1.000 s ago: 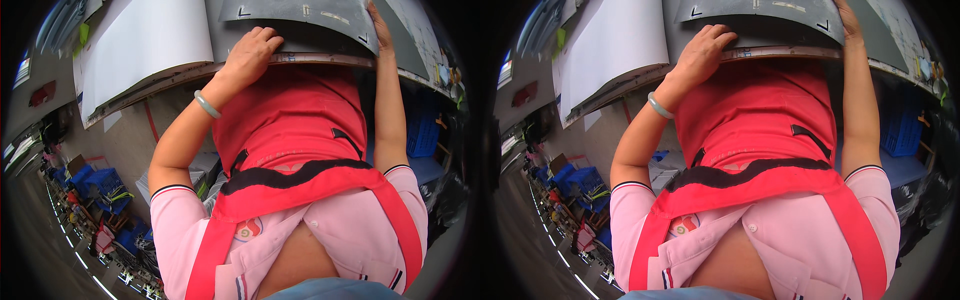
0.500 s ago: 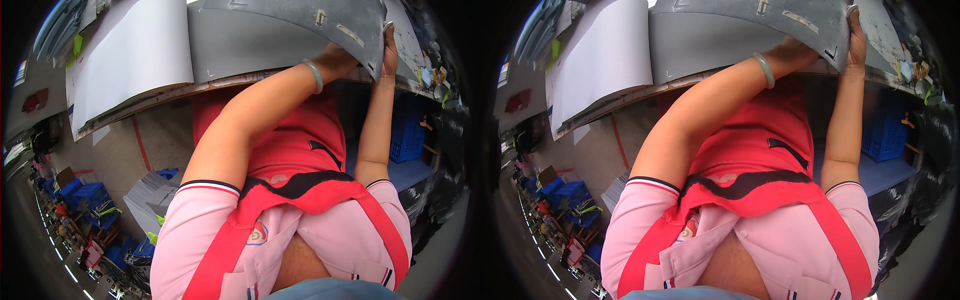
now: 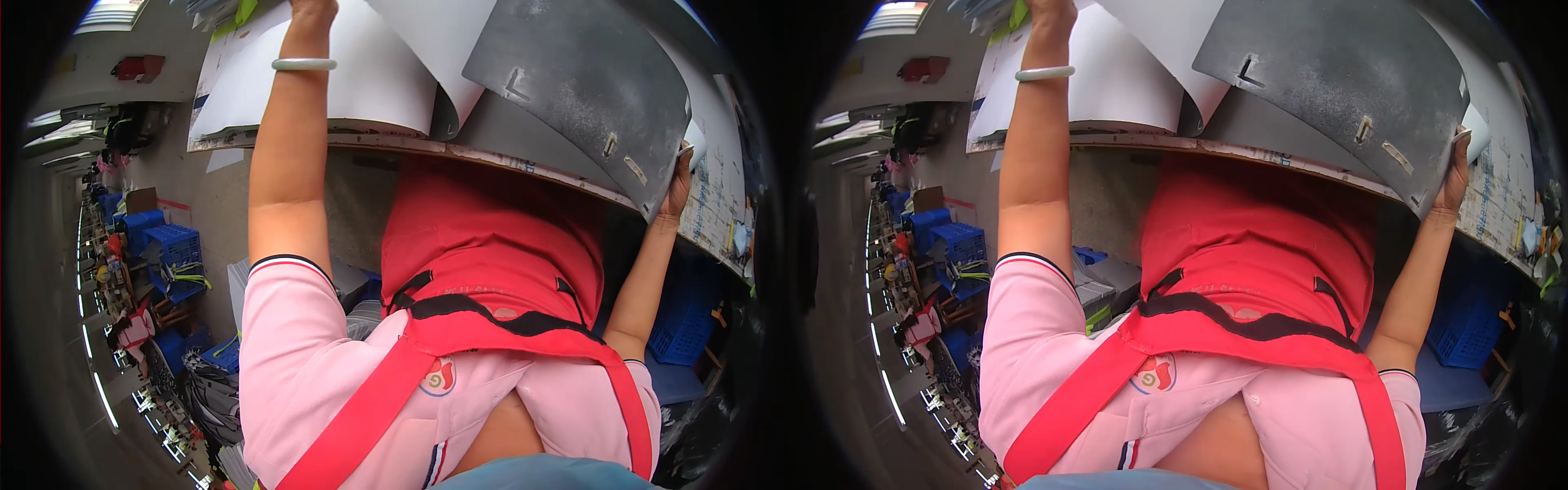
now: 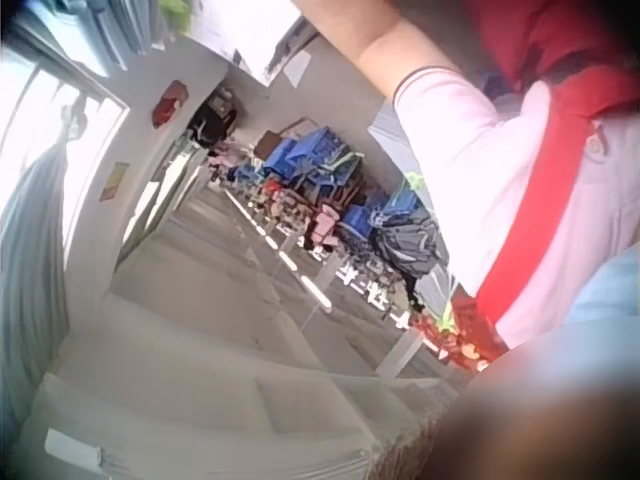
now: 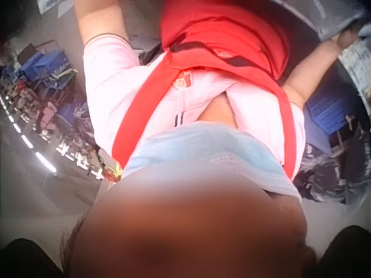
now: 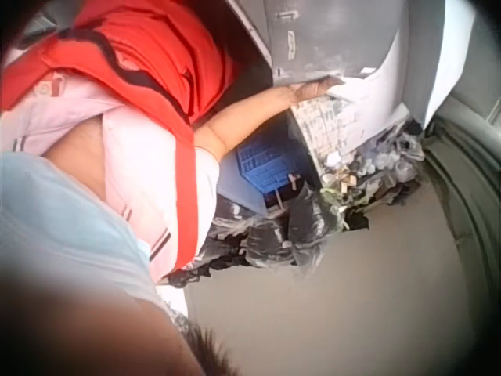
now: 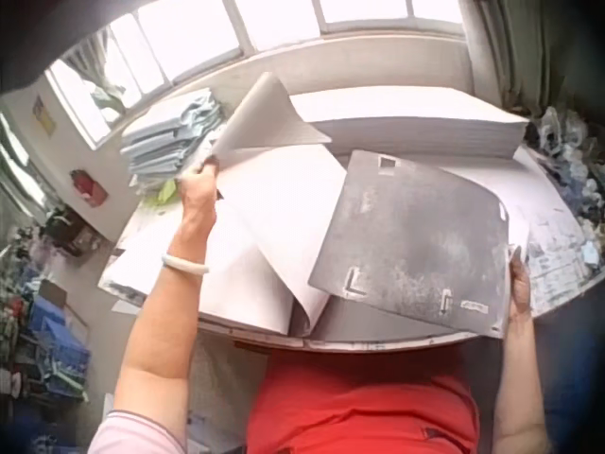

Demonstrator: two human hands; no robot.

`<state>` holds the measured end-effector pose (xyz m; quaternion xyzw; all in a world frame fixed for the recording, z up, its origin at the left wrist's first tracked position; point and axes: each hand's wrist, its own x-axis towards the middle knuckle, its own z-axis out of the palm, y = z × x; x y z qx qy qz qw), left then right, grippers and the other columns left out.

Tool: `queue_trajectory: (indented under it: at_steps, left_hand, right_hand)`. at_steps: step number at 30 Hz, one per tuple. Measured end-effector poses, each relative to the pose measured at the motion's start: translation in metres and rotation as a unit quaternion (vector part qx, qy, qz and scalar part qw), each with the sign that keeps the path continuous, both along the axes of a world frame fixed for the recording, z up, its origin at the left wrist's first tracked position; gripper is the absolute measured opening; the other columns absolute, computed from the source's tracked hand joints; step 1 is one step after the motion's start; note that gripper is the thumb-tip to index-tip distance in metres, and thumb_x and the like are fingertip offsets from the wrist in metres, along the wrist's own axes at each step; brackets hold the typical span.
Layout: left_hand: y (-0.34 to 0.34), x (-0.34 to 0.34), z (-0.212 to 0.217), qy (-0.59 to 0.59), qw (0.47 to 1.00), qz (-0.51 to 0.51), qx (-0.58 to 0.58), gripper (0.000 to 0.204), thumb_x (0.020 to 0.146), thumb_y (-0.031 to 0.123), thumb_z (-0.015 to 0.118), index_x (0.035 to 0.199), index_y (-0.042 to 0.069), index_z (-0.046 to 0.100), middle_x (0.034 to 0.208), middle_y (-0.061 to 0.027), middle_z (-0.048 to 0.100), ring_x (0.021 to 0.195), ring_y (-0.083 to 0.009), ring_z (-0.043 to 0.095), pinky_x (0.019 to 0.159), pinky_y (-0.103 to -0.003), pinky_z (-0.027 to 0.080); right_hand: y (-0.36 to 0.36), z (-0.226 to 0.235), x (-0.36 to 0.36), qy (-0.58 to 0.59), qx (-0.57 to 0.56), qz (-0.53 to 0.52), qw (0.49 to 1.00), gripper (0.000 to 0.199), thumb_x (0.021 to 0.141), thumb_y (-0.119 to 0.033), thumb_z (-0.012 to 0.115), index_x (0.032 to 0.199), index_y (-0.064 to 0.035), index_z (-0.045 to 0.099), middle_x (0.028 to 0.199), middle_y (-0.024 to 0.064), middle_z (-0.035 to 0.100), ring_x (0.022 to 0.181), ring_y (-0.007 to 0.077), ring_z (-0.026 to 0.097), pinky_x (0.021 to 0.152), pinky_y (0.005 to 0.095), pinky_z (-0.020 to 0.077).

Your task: Cleaning and preparing binder covers for assembly at a factory workstation.

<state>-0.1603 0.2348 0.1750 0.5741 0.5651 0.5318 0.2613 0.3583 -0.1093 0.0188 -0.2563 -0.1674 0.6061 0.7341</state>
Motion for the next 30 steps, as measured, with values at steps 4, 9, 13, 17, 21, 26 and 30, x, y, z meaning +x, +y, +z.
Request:
queue_trajectory:
  at_steps: [4, 9, 13, 17, 21, 26, 30]
  left_hand:
    - [-0.037, -0.209, 0.004, -0.103, 0.989, 0.104, 0.007, 0.025, 0.096, 0.016, 0.065, 0.076, 0.003, 0.059, 0.065, -0.0065, 0.061, 0.048, -0.0150, 0.056, 0.043, -0.029, 0.049]
    - [-0.125, -0.252, -0.091, -0.110, 0.961, 0.185, -0.174, 0.028, 0.094, 0.023, 0.071, 0.075, 0.004, 0.060, 0.064, -0.0041, 0.060, 0.048, -0.0133, 0.055, 0.042, -0.028, 0.049]
    - [-0.154, -0.251, -0.108, -0.180, 0.957, 0.200, -0.106, 0.031, 0.098, 0.029, 0.067, 0.081, 0.005, 0.057, 0.062, -0.0019, 0.055, 0.046, -0.0116, 0.051, 0.041, -0.027, 0.046]
    - [-0.164, -0.251, -0.098, -0.049, 0.976, 0.209, 0.021, 0.023, 0.099, 0.020, 0.065, 0.088, 0.003, 0.055, 0.067, -0.0009, 0.056, 0.049, -0.0076, 0.046, 0.041, -0.025, 0.040]
    - [-0.205, -0.104, -0.051, 0.066, 0.994, 0.018, 0.089, 0.010, 0.096, 0.009, 0.069, 0.097, 0.000, 0.065, 0.076, 0.0023, 0.062, 0.062, -0.0026, 0.050, 0.055, -0.020, 0.042]
    - [-0.269, 0.028, -0.062, 0.197, 0.916, -0.347, 0.053, 0.011, 0.088, 0.004, 0.074, 0.098, 0.001, 0.070, 0.082, -0.0082, 0.065, 0.066, -0.0194, 0.063, 0.062, -0.028, 0.050]
    - [-0.265, 0.051, -0.116, 0.305, 0.883, -0.341, 0.108, 0.020, 0.086, 0.009, 0.073, 0.104, 0.002, 0.069, 0.102, -0.0110, 0.066, 0.092, -0.0290, 0.064, 0.079, -0.037, 0.054]
  right_hand:
    - [-0.001, -0.020, 0.018, 0.002, -0.034, -0.012, 0.999, 0.035, 0.101, -0.031, 0.061, 0.129, -0.0096, 0.059, 0.132, 0.0093, 0.063, 0.124, 0.0238, 0.057, 0.108, 0.0418, 0.0472]
    - [0.004, -0.010, 0.006, -0.013, -0.061, 0.006, 0.998, 0.041, 0.101, -0.034, 0.061, 0.134, -0.0087, 0.057, 0.135, 0.0103, 0.061, 0.123, 0.0254, 0.059, 0.106, 0.0431, 0.0500]
    - [0.030, 0.016, -0.026, -0.064, -0.127, 0.070, 0.987, 0.039, 0.100, -0.033, 0.063, 0.129, -0.0068, 0.060, 0.127, 0.0117, 0.065, 0.114, 0.0224, 0.065, 0.102, 0.0382, 0.0536]
    - [0.070, -0.001, -0.027, -0.294, -0.181, -0.020, 0.938, 0.036, 0.098, -0.033, 0.067, 0.122, -0.0066, 0.065, 0.108, 0.0039, 0.069, 0.096, 0.0123, 0.067, 0.088, 0.0272, 0.0556]
    - [0.080, 0.002, -0.032, -0.504, -0.210, 0.041, 0.837, 0.028, 0.094, -0.034, 0.073, 0.107, -0.0092, 0.072, 0.093, -0.0048, 0.066, 0.083, 0.0041, 0.058, 0.074, 0.0194, 0.0457]
    - [0.091, -0.001, -0.019, -0.639, -0.227, 0.005, 0.735, 0.029, 0.088, -0.040, 0.076, 0.097, -0.0125, 0.075, 0.086, -0.0079, 0.063, 0.079, 0.0038, 0.051, 0.073, 0.0206, 0.0368]
    - [0.098, 0.002, -0.028, -0.671, -0.238, 0.022, 0.702, 0.034, 0.090, -0.046, 0.073, 0.098, -0.0134, 0.074, 0.082, -0.0098, 0.059, 0.075, 0.0028, 0.048, 0.069, 0.0206, 0.0338]
